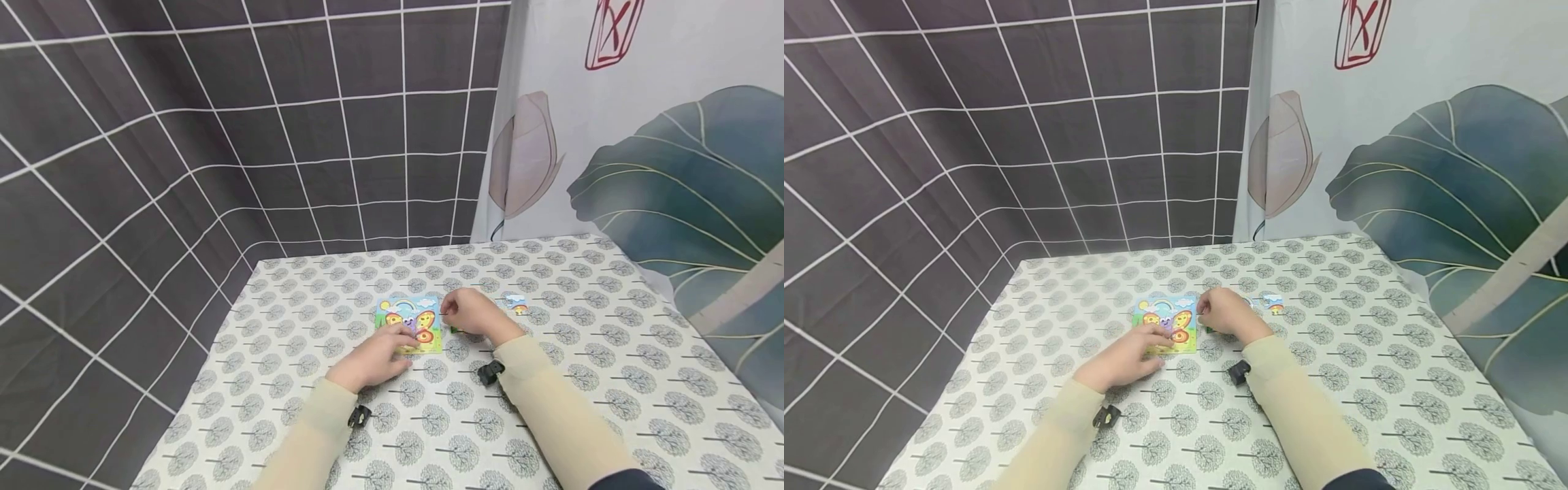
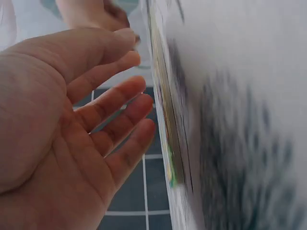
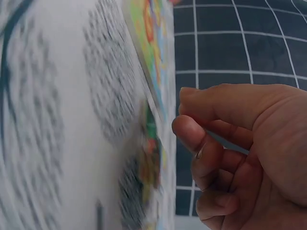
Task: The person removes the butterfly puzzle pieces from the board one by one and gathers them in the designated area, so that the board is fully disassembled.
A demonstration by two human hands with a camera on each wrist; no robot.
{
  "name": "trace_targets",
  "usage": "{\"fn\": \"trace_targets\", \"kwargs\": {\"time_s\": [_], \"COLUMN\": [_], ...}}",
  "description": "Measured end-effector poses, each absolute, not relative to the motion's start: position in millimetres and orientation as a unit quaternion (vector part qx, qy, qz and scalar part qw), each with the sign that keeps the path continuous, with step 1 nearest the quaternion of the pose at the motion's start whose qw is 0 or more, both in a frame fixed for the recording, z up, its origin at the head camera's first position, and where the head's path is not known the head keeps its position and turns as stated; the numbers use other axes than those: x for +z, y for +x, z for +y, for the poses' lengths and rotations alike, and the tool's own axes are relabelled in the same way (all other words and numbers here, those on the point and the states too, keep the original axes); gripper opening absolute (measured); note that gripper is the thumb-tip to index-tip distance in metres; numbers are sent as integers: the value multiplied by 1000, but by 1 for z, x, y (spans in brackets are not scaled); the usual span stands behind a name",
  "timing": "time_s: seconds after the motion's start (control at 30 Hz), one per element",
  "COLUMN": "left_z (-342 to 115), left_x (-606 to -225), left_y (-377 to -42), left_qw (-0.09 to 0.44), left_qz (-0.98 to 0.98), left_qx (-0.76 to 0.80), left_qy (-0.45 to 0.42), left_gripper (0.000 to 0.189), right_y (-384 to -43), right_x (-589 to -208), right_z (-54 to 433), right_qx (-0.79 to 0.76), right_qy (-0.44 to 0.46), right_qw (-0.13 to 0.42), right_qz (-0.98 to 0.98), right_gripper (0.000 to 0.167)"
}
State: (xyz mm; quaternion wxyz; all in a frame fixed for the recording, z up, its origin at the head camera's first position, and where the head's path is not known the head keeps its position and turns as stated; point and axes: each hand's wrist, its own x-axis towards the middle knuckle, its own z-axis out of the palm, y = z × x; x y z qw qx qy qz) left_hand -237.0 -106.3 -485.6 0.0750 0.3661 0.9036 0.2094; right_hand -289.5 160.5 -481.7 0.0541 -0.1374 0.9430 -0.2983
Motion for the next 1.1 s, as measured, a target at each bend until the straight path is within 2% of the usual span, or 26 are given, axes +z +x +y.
{"fn": "trace_targets", "kwargs": {"time_s": [0.43, 1.1], "left_z": [-93, -92], "left_x": [-488, -487], "left_y": [-231, -235], "left_qw": [102, 108], "left_qz": [907, 900], "left_qx": [145, 133], "left_qy": [382, 400], "left_gripper": [55, 51], "right_y": [-286, -287], "right_x": [-491, -496], "right_z": [133, 129], "right_qx": [-285, -286], "right_qy": [-117, -118], "right_qw": [65, 22], "right_qz": [949, 951], "right_gripper": [35, 23]}}
